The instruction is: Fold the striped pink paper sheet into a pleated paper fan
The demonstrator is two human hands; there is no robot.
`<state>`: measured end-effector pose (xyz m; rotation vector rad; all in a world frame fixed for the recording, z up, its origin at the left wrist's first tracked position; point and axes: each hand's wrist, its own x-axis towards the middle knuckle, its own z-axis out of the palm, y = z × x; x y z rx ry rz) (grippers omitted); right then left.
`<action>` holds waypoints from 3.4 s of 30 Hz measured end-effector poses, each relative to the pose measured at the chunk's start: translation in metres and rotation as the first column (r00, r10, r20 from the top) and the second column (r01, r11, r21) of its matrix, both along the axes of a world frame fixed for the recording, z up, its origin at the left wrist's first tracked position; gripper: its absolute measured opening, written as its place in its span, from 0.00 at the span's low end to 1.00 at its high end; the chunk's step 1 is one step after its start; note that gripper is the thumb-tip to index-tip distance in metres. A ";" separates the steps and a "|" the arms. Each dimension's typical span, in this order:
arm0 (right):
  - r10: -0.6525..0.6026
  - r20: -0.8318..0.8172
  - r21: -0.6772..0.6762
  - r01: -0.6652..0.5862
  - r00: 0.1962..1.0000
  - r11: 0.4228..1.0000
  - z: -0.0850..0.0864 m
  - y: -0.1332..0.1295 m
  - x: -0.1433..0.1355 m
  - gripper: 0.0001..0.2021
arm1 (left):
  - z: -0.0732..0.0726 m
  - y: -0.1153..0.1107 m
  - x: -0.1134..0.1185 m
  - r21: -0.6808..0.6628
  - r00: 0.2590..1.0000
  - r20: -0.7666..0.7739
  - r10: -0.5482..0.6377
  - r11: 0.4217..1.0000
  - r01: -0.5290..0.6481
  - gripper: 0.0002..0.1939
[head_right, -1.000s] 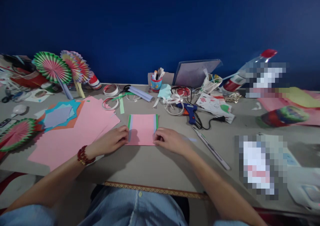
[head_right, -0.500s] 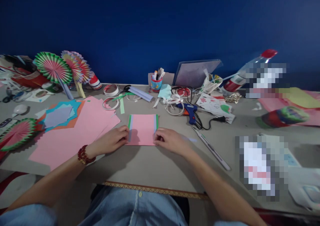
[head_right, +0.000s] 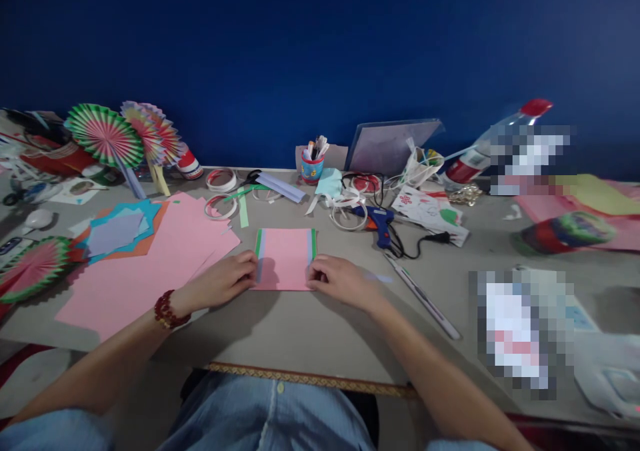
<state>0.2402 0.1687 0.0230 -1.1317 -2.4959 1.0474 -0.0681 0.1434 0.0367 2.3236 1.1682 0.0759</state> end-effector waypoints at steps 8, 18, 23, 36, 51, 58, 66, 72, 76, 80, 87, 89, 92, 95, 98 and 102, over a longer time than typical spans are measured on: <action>-0.001 -0.001 -0.002 0.001 1.000 1.000 -0.003 0.001 0.001 0.05 | 0.003 -0.002 0.002 0.025 0.997 -0.074 -0.002 1.000 0.004 0.10; -0.011 -0.002 -0.008 0.011 1.000 1.000 0.000 0.000 -0.002 0.06 | 0.008 -0.003 0.005 0.048 0.989 -0.145 -0.007 0.999 0.014 0.09; -0.003 0.002 -0.001 0.003 1.000 1.000 -0.001 0.000 -0.002 0.06 | 0.006 -0.002 0.004 0.053 0.990 -0.143 -0.005 0.999 0.013 0.09; -0.019 -0.003 -0.002 0.019 1.000 1.000 0.003 -0.002 -0.002 0.05 | 0.008 -0.004 0.006 0.040 0.992 -0.124 0.018 0.999 -0.013 0.10; -0.007 -0.008 0.008 0.007 1.000 1.000 0.005 -0.002 -0.002 0.06 | 0.004 -0.003 0.004 0.057 0.994 -0.108 0.014 0.998 -0.008 0.10; -0.005 -0.006 0.022 0.005 1.000 1.000 -0.001 -0.003 -0.001 0.05 | 0.004 -0.004 0.005 0.077 0.992 -0.126 0.008 0.997 0.002 0.09; -0.004 0.011 0.065 0.003 1.000 0.998 -0.002 -0.005 -0.002 0.05 | 0.006 -0.005 0.005 0.075 0.990 -0.141 0.001 0.997 0.010 0.07; 0.005 0.017 0.140 -0.007 1.000 0.990 -0.008 -0.012 0.001 0.04 | 0.004 -0.007 0.005 0.092 0.993 -0.116 0.025 0.996 -0.015 0.03; -0.001 0.012 0.303 -0.003 1.000 0.953 -0.017 -0.022 0.002 0.08 | 0.005 -0.011 0.005 0.112 0.994 -0.094 0.056 0.993 -0.045 0.03; 0.057 0.154 0.484 -0.126 0.986 0.866 -0.020 -0.029 0.001 0.18 | 0.003 -0.018 0.007 0.180 0.994 -0.107 0.033 0.984 -0.013 0.16; 0.112 0.298 0.606 -0.279 0.948 0.745 -0.019 -0.032 0.001 0.19 | 0.005 -0.029 0.016 0.367 0.958 -0.246 -0.144 0.901 0.230 0.27; 0.107 0.315 0.614 -0.289 0.943 0.734 -0.020 -0.033 0.001 0.19 | 0.006 -0.030 0.019 0.373 0.943 -0.262 -0.203 0.880 0.293 0.26; 0.101 0.319 0.615 -0.287 0.942 0.735 -0.022 -0.034 0.000 0.20 | 0.003 -0.031 0.021 0.361 0.935 -0.263 -0.239 0.874 0.325 0.29; 0.103 0.307 0.615 -0.280 0.946 0.737 -0.023 -0.035 0.000 0.21 | -0.005 -0.037 0.019 0.342 0.942 -0.241 -0.234 0.888 0.308 0.34; 0.105 0.298 0.606 -0.273 0.949 0.747 -0.023 -0.034 0.002 0.21 | -0.014 -0.046 0.009 0.344 0.956 -0.221 -0.195 0.901 0.264 0.42; 0.104 0.299 0.605 -0.272 0.949 0.748 -0.018 -0.036 0.001 0.21 | -0.020 -0.060 -0.011 0.334 0.961 -0.242 -0.132 0.919 0.210 0.46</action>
